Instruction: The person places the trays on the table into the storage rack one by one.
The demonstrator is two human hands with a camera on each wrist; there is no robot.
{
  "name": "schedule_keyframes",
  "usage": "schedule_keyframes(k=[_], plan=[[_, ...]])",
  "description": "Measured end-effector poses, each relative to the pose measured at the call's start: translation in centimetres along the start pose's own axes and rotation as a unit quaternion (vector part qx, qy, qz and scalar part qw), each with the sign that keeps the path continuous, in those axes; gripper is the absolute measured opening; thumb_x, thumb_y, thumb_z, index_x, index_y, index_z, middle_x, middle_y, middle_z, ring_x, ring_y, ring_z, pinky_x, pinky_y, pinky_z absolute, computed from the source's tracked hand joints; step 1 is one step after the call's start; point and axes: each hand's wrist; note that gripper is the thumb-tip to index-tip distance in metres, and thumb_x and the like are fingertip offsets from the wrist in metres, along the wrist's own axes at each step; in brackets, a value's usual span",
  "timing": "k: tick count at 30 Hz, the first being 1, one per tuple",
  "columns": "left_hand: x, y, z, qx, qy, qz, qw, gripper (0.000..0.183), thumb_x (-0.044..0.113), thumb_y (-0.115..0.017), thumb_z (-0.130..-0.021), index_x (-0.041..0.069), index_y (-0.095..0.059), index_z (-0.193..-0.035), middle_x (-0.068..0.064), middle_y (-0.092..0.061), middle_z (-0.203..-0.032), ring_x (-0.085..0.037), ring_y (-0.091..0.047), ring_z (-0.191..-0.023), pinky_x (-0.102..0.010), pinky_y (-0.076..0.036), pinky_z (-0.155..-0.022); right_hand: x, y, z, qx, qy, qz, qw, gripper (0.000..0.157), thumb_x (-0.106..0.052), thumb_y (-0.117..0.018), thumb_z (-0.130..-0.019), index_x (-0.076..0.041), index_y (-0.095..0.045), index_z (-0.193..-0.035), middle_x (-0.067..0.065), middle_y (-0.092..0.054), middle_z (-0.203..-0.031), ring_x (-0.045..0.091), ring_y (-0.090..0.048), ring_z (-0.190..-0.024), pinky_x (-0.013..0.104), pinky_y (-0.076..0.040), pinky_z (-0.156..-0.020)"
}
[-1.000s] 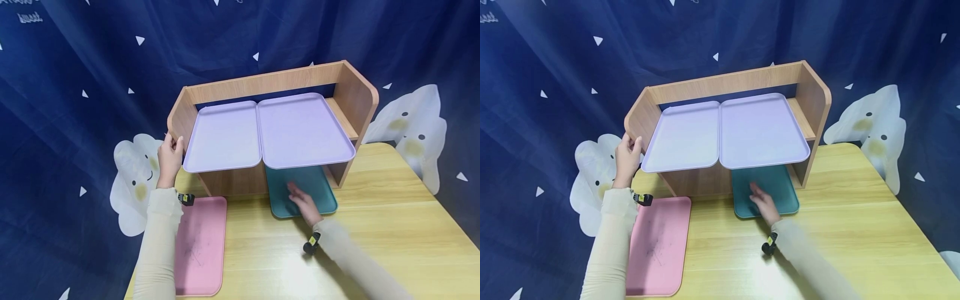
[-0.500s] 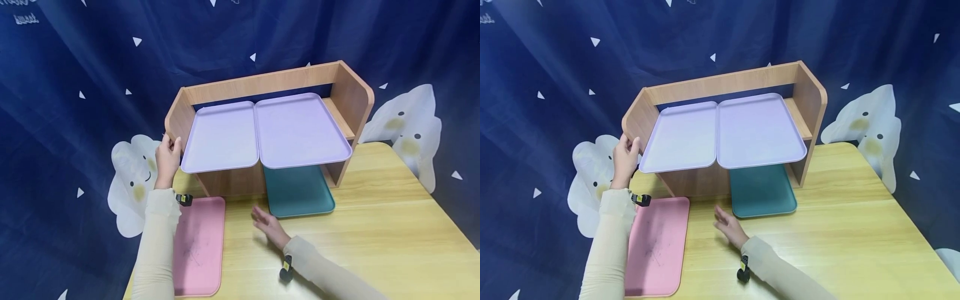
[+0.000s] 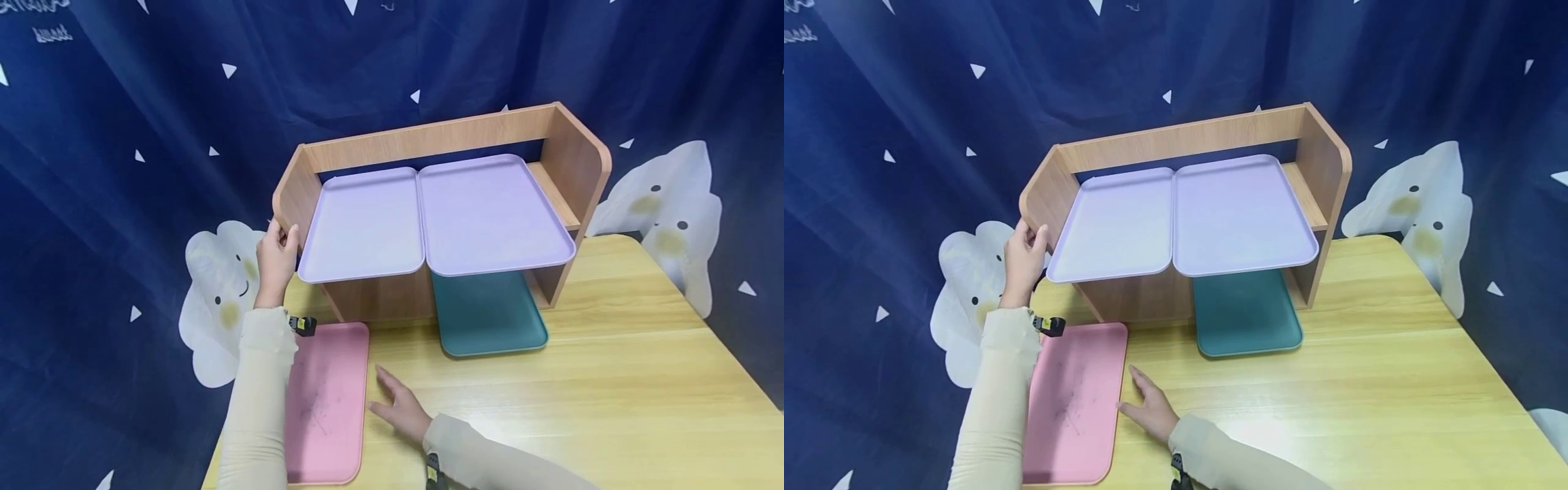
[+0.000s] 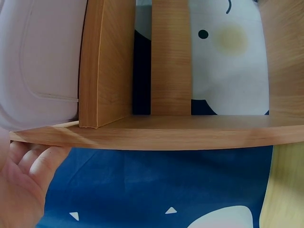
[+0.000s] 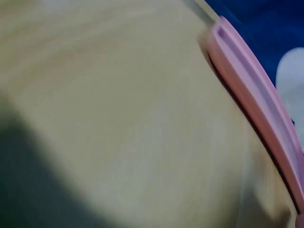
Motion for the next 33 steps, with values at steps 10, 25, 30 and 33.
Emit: schedule_keyframes(k=[10,25,30,33], plan=[[0.0,-0.3,-0.1,-0.004,0.005,0.009,0.9999,0.035,0.026,-0.05,-0.097,0.006,-0.055,-0.126,-0.018,-0.062,-0.12,-0.028,-0.063,-0.103,-0.042,-0.051,-0.088,0.8,-3.8,0.9,0.078,-0.007,0.12,0.99,0.066,-0.026,-0.07,-0.082,0.005,-0.045,-0.135,0.021,-0.046,-0.138,0.039,-0.038,-0.13,0.053,-0.029,-0.107],[-0.3,-0.2,-0.3,0.008,0.005,0.007,0.9999,0.035,0.025,-0.051,-0.096,0.007,-0.055,-0.126,-0.017,-0.062,-0.121,-0.028,-0.063,-0.105,-0.042,-0.051,-0.089,1.7,-6.6,3.3,0.056,-0.015,0.198,0.979,0.07,-0.024,-0.072,-0.078,0.007,-0.044,-0.134,0.015,-0.039,-0.146,0.036,-0.029,-0.137,0.05,-0.025,-0.109],[-0.2,-0.2,-0.2,0.011,0.007,0.003,0.9999,0.036,0.024,-0.051,-0.096,0.006,-0.054,-0.127,-0.018,-0.061,-0.122,-0.029,-0.061,-0.108,-0.042,-0.05,-0.091,2.3,-6.7,3.6,0.041,0.005,0.257,0.965,0.072,-0.029,-0.073,-0.075,0.007,-0.047,-0.132,0.013,-0.036,-0.148,0.034,-0.029,-0.137,0.046,-0.027,-0.108],[-0.2,-0.2,-0.1,0.009,0.006,0.007,0.9999,0.036,0.024,-0.051,-0.096,0.006,-0.054,-0.128,-0.018,-0.061,-0.123,-0.029,-0.061,-0.109,-0.042,-0.049,-0.091,2.5,-6.8,3.8,0.038,0.008,0.281,0.959,0.074,-0.032,-0.074,-0.074,0.006,-0.048,-0.132,0.013,-0.035,-0.148,0.033,-0.029,-0.137,0.045,-0.028,-0.108]])
Point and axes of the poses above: each hand's wrist, its own z-axis away from the middle knuckle, its own y-axis out of the back of the hand, x = y × z
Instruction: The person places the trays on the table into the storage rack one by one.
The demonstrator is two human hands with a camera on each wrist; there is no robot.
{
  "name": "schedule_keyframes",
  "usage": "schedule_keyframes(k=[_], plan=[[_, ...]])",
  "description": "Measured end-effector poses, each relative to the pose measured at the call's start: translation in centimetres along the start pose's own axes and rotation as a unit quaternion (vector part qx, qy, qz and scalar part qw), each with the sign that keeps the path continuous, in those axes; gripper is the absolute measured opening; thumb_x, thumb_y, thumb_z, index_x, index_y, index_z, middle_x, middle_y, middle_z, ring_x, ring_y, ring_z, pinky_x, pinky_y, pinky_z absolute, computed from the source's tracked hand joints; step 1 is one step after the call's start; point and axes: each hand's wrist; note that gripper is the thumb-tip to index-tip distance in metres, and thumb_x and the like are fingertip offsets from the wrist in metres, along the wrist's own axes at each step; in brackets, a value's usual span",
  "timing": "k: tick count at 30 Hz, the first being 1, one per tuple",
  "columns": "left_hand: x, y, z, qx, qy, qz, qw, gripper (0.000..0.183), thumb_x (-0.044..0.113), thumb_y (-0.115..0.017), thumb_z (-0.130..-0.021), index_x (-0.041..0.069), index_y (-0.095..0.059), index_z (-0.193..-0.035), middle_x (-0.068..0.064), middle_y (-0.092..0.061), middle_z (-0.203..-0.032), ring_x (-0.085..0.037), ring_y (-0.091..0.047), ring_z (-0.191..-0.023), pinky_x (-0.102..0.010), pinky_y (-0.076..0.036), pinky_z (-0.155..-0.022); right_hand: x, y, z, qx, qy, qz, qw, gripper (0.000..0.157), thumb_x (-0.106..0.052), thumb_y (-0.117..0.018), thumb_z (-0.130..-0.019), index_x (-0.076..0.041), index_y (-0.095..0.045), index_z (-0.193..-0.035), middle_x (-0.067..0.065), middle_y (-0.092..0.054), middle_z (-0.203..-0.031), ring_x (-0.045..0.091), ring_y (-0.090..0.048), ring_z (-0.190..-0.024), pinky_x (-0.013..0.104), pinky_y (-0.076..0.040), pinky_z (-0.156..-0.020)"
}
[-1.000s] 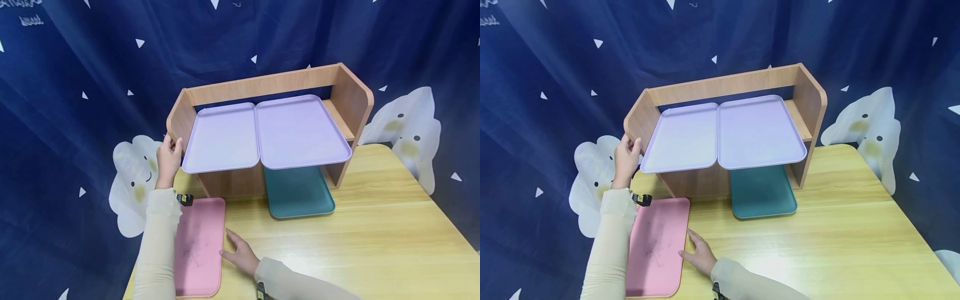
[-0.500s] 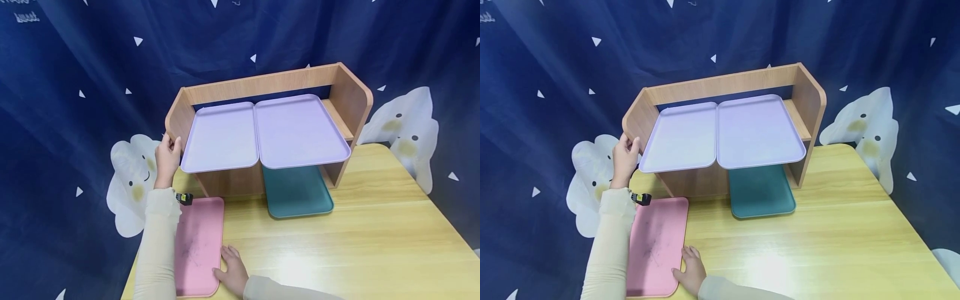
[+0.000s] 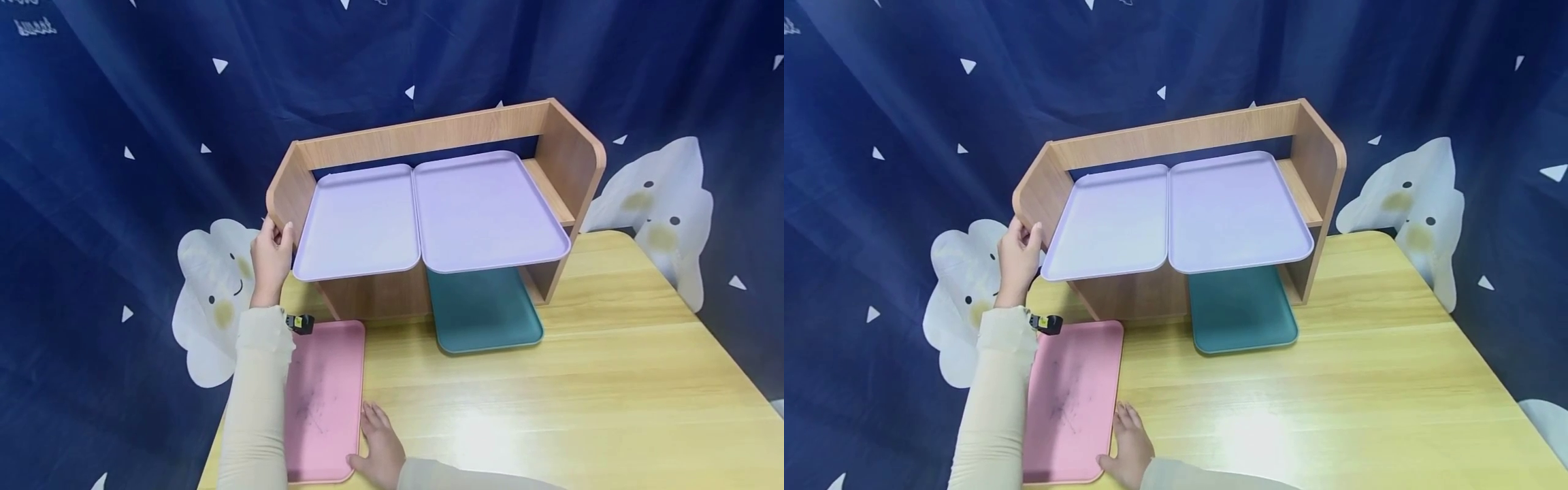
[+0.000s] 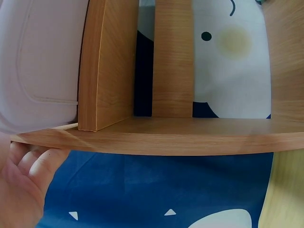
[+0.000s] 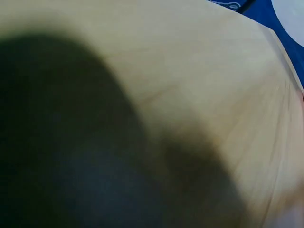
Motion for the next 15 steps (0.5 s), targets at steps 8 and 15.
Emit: schedule_keyframes(k=[8,15], plan=[[-0.03,0.04,0.12,-0.002,-0.002,0.009,1.0,0.037,0.025,-0.051,-0.096,0.007,-0.054,-0.128,-0.018,-0.06,-0.124,-0.029,-0.06,-0.11,-0.042,-0.049,-0.092,-0.21,-0.11,-0.01,0.005,0.0,-0.008,1.0,0.069,-0.021,-0.071,-0.076,0.005,-0.046,-0.134,0.015,-0.034,-0.149,0.035,-0.029,-0.137,0.047,-0.029,-0.107],[-0.06,0.06,0.04,-0.001,-0.003,0.003,1.0,0.036,0.024,-0.051,-0.096,0.005,-0.054,-0.127,-0.018,-0.06,-0.124,-0.029,-0.06,-0.11,-0.042,-0.049,-0.092,-0.09,-0.25,0.2,0.045,-0.019,-0.094,0.994,0.066,0.0,-0.062,-0.074,0.007,-0.042,-0.136,0.013,-0.035,-0.148,0.035,-0.029,-0.135,0.048,-0.028,-0.108]])
Point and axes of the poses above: each hand's wrist, its own z-axis away from the middle knuckle, its own y-axis out of the back of the hand, x = y × z
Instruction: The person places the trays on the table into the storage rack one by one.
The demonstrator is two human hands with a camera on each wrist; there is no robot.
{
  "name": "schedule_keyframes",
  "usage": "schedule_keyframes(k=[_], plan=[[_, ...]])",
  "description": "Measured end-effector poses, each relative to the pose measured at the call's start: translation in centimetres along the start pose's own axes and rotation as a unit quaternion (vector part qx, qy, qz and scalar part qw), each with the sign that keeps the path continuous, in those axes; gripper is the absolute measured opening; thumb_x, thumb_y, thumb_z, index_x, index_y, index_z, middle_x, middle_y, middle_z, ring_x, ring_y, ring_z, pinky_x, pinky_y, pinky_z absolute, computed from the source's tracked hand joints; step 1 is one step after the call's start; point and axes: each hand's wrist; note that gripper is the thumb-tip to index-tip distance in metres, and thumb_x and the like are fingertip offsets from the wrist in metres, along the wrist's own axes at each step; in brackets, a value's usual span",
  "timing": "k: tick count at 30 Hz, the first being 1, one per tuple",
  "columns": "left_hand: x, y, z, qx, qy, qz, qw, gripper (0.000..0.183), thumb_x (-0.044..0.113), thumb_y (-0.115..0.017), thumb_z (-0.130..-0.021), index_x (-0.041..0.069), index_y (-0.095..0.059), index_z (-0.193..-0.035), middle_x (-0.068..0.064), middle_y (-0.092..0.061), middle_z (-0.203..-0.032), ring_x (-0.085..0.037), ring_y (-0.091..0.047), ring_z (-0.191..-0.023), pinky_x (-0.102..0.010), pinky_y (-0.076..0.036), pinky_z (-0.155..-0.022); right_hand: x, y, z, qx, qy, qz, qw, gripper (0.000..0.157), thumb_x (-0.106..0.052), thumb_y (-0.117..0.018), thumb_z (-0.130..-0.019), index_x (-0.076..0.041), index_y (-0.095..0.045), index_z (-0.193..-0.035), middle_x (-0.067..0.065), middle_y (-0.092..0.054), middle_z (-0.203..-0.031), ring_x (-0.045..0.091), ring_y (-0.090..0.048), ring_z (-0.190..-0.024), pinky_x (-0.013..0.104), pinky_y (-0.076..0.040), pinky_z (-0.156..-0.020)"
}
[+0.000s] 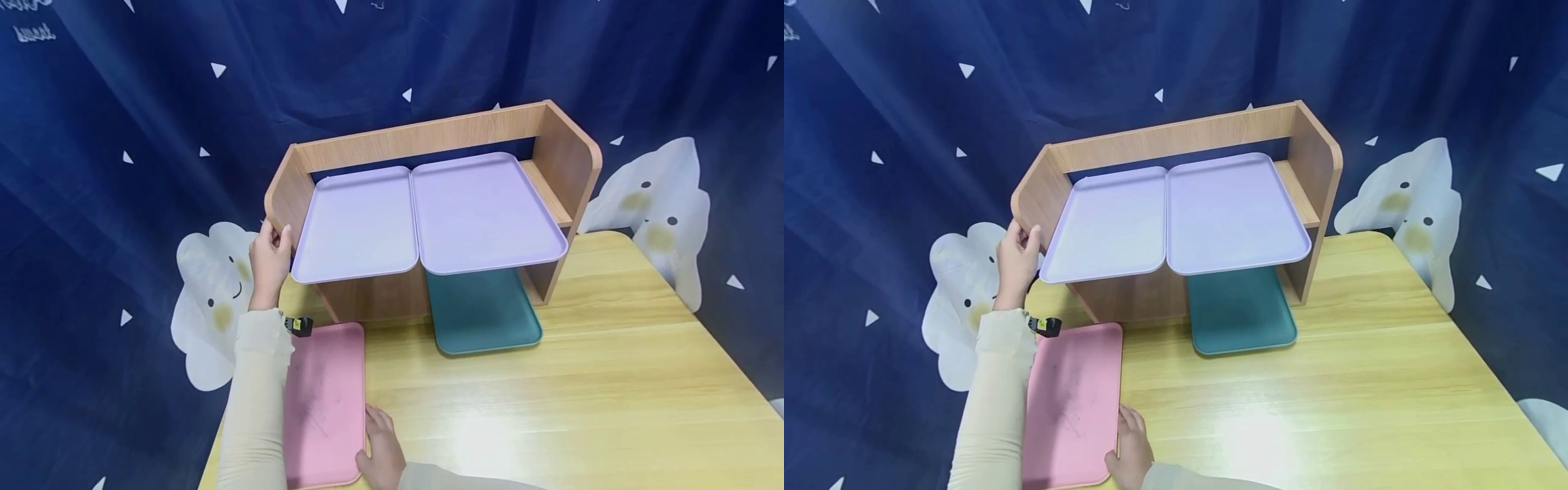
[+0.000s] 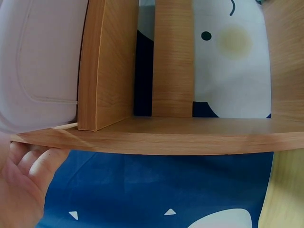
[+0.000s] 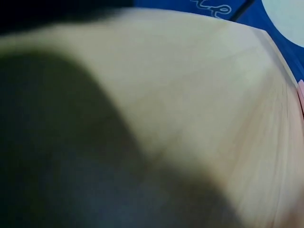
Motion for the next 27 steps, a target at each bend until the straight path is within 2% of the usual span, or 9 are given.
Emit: schedule_keyframes(k=[5,17,21,27], plan=[[0.0,-0.1,0.0,0.005,-0.001,-0.005,1.0,0.035,0.024,-0.051,-0.096,0.005,-0.055,-0.126,-0.018,-0.061,-0.122,-0.028,-0.061,-0.109,-0.041,-0.05,-0.091,0.2,0.3,-0.1,0.004,-0.018,-0.071,0.997,0.063,0.006,-0.054,-0.074,0.009,-0.041,-0.135,0.016,-0.03,-0.15,0.036,-0.025,-0.137,0.049,-0.026,-0.108],[0.0,-0.2,0.0,0.009,-0.007,-0.006,0.9999,0.034,0.022,-0.051,-0.096,0.004,-0.056,-0.123,-0.019,-0.062,-0.12,-0.028,-0.062,-0.107,-0.041,-0.05,-0.09,0.4,2.9,-0.4,-0.023,-0.049,-0.156,0.986,0.058,0.01,-0.044,-0.082,0.014,-0.032,-0.138,0.028,-0.024,-0.148,0.045,-0.022,-0.136,0.053,-0.021,-0.108],[0.0,-0.2,0.0,0.009,-0.003,-0.009,0.9999,0.034,0.023,-0.051,-0.096,0.004,-0.056,-0.124,-0.019,-0.062,-0.121,-0.028,-0.062,-0.107,-0.041,-0.05,-0.09,0.3,3.8,-0.6,-0.031,-0.065,-0.201,0.977,0.057,0.012,-0.041,-0.082,0.016,-0.028,-0.138,0.033,-0.026,-0.145,0.046,-0.026,-0.134,0.05,-0.026,-0.106],[0.1,-0.2,0.0,0.008,-0.001,-0.013,0.9999,0.034,0.023,-0.051,-0.096,0.005,-0.056,-0.124,-0.019,-0.061,-0.121,-0.028,-0.062,-0.107,-0.041,-0.05,-0.09,0.7,5.2,-0.6,-0.05,-0.076,-0.277,0.957,0.052,0.009,-0.039,-0.087,0.018,-0.027,-0.137,0.035,-0.035,-0.139,0.044,-0.041,-0.127,0.035,-0.043,-0.098]])
Point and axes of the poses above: each hand's wrist, its own z-axis away from the middle knuckle, its own y-axis out of the back of the hand, x = y × z
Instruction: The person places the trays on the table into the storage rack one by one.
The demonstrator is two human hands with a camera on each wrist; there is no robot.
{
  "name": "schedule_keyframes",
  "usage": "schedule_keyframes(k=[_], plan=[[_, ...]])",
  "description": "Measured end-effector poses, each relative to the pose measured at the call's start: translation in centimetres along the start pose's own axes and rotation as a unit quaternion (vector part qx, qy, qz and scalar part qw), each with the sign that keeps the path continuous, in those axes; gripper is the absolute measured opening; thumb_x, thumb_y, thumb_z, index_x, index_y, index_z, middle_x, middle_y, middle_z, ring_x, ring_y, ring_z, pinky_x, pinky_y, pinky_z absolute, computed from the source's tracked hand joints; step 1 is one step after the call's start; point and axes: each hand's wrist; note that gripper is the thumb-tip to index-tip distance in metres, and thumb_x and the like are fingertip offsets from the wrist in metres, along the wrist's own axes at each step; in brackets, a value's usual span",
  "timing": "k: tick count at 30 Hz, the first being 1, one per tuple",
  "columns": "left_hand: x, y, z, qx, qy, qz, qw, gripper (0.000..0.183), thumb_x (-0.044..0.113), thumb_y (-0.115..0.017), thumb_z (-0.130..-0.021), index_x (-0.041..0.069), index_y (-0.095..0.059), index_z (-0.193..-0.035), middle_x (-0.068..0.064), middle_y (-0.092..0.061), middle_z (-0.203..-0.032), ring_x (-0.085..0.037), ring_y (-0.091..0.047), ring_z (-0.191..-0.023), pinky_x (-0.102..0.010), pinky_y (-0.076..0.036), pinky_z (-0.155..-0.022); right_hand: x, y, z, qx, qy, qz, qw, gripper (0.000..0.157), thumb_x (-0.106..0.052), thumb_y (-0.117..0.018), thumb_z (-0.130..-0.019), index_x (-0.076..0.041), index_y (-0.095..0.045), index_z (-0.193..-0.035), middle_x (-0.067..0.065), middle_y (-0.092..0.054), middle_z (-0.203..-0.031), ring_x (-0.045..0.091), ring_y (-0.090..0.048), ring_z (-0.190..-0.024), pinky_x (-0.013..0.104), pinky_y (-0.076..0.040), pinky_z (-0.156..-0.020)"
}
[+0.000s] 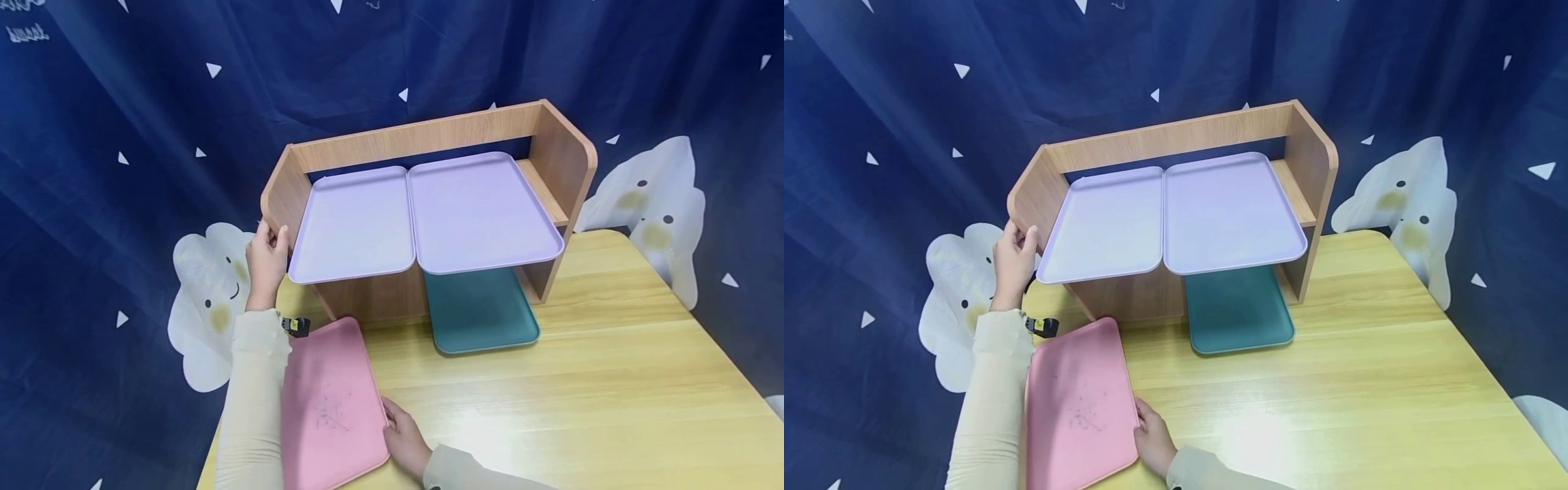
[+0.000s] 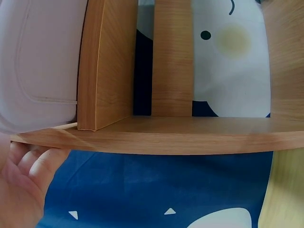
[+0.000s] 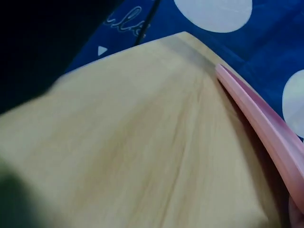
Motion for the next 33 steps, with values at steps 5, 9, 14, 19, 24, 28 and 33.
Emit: schedule_keyframes(k=[5,9,14,19,24,28,33], plan=[[-0.1,0.0,0.0,0.001,0.003,0.0,1.0,0.035,0.023,-0.051,-0.096,0.005,-0.056,-0.125,-0.018,-0.061,-0.122,-0.028,-0.061,-0.108,-0.041,-0.049,-0.092,-0.3,1.8,-0.1,0.008,0.011,-0.016,1.0,0.049,0.007,-0.042,-0.088,0.019,-0.032,-0.134,0.036,-0.044,-0.132,0.043,-0.05,-0.119,0.032,-0.049,-0.091],[-0.3,0.1,0.0,0.001,0.01,-0.001,1.0,0.035,0.023,-0.051,-0.096,0.005,-0.055,-0.126,-0.018,-0.061,-0.123,-0.028,-0.061,-0.108,-0.041,-0.049,-0.092,-0.7,3.2,-0.3,0.011,0.013,-0.01,1.0,0.046,0.003,-0.047,-0.09,0.018,-0.037,-0.132,0.036,-0.048,-0.128,0.042,-0.055,-0.114,0.03,-0.051,-0.086],[-0.3,0.1,-0.1,0.006,0.001,-0.002,1.0,0.033,0.021,-0.052,-0.096,0.003,-0.057,-0.122,-0.019,-0.063,-0.119,-0.029,-0.063,-0.104,-0.042,-0.051,-0.089,-1.1,4.9,-0.7,0.026,0.005,0.006,1.0,0.042,-0.002,-0.052,-0.09,0.015,-0.045,-0.128,0.031,-0.056,-0.121,0.036,-0.062,-0.105,0.026,-0.054,-0.08],[-0.2,0.0,-0.1,0.005,-0.001,-0.003,1.0,0.032,0.02,-0.053,-0.095,0.002,-0.057,-0.121,-0.02,-0.063,-0.118,-0.03,-0.063,-0.102,-0.042,-0.051,-0.088,-1.1,6.7,-1.0,0.029,0.012,0.004,1.0,0.04,-0.001,-0.055,-0.089,0.016,-0.048,-0.124,0.03,-0.059,-0.116,0.036,-0.064,-0.101,0.028,-0.055,-0.078],[-0.1,0.0,0.0,-0.001,0.002,0.001,1.0,0.033,0.022,-0.052,-0.096,0.004,-0.056,-0.124,-0.019,-0.062,-0.12,-0.029,-0.063,-0.105,-0.042,-0.05,-0.09,-1.4,8.2,-1.0,0.021,0.0,-0.012,1.0,0.041,-0.002,-0.057,-0.089,0.016,-0.049,-0.124,0.029,-0.06,-0.116,0.035,-0.064,-0.099,0.03,-0.055,-0.078],[0.0,0.1,0.1,-0.007,0.004,0.007,0.9999,0.035,0.023,-0.051,-0.096,0.007,-0.055,-0.127,-0.018,-0.061,-0.123,-0.029,-0.062,-0.107,-0.042,-0.05,-0.091,-1.7,9.5,-0.8,0.019,-0.019,-0.023,0.999,0.042,-0.002,-0.058,-0.088,0.014,-0.05,-0.125,0.028,-0.06,-0.115,0.031,-0.066,-0.096,0.031,-0.055,-0.077],[-0.1,0.1,0.1,-0.004,0.005,0.004,1.0,0.035,0.023,-0.052,-0.096,0.006,-0.055,-0.126,-0.019,-0.061,-0.122,-0.029,-0.062,-0.107,-0.042,-0.05,-0.09,-2.1,11.5,-0.4,0.006,-0.025,-0.036,0.999,0.043,-0.002,-0.057,-0.088,0.016,-0.048,-0.125,0.029,-0.061,-0.114,0.025,-0.069,-0.088,0.031,-0.056,-0.074]])
Point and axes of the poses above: each hand's wrist, its own z-axis away from the middle knuckle, its own y-axis out of the back of the hand, x = y × z
